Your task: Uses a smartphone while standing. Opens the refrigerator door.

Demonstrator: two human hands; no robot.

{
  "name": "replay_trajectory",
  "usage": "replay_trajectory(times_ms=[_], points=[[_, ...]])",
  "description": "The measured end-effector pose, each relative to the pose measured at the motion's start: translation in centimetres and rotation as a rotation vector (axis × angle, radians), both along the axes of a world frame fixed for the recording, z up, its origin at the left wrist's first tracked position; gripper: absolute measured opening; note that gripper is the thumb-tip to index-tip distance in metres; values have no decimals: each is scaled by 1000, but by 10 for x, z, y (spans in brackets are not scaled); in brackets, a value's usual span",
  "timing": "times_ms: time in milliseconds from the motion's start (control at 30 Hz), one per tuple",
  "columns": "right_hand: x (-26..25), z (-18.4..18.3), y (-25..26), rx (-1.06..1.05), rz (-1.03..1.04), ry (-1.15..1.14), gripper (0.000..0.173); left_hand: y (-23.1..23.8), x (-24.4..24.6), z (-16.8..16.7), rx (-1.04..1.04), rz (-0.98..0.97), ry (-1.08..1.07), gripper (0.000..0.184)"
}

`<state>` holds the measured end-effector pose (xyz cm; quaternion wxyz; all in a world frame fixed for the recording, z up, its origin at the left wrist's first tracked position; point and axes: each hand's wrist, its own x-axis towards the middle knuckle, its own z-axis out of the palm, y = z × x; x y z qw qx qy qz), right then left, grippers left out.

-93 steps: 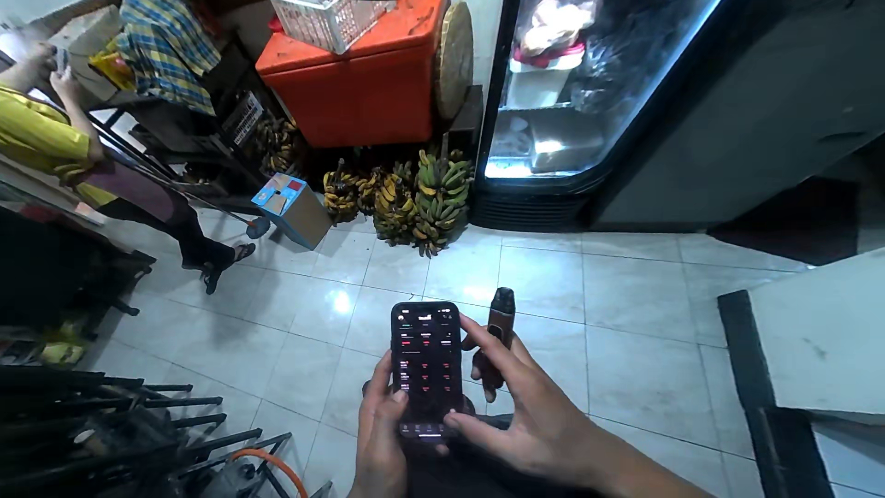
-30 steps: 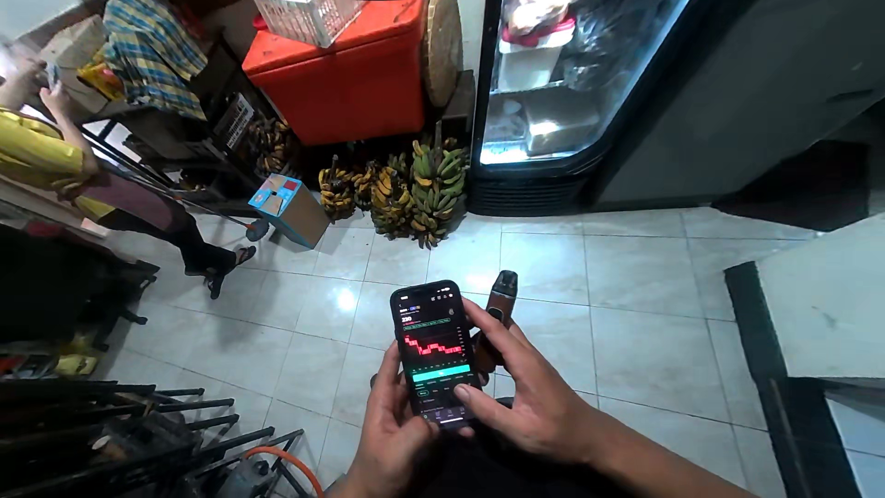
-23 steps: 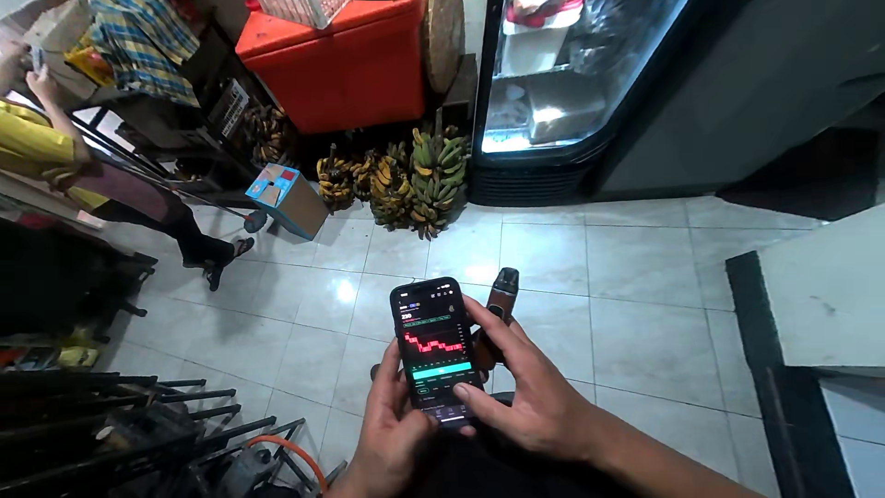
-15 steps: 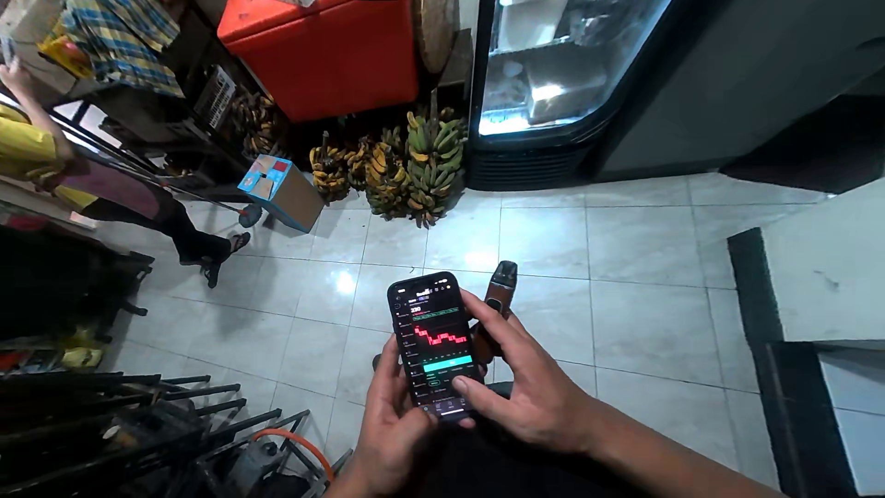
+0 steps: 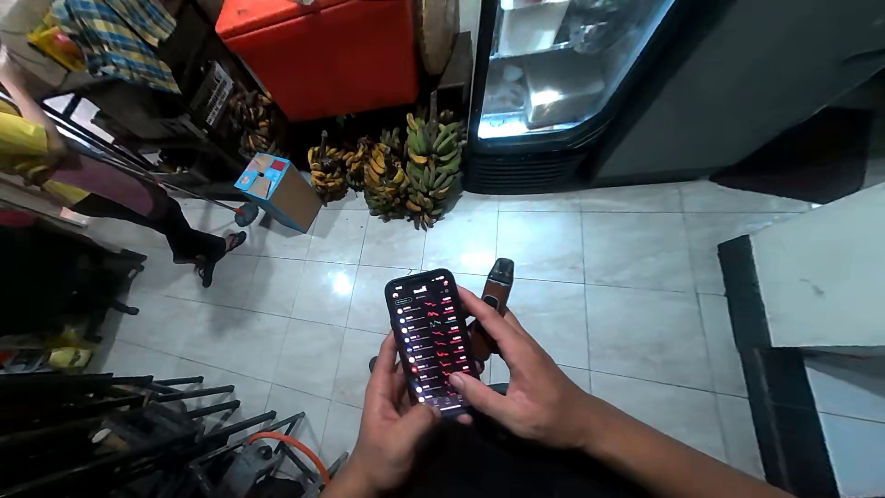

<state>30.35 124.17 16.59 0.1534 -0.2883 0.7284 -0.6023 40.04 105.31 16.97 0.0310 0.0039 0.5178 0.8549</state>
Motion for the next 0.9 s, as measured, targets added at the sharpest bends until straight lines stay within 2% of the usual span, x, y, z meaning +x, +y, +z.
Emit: replay_trajectory(times_ms=[100,267,900], points=[[-3,3,-2,8,16,8,94,-1,-2,0,2,9,14,91],[-7,4,-2,54,67,75,113,-1,-3,-1,-24,32,16,88],[-16,5,6,61,54,103,113,7,-13,-1,-16,34,17,86]])
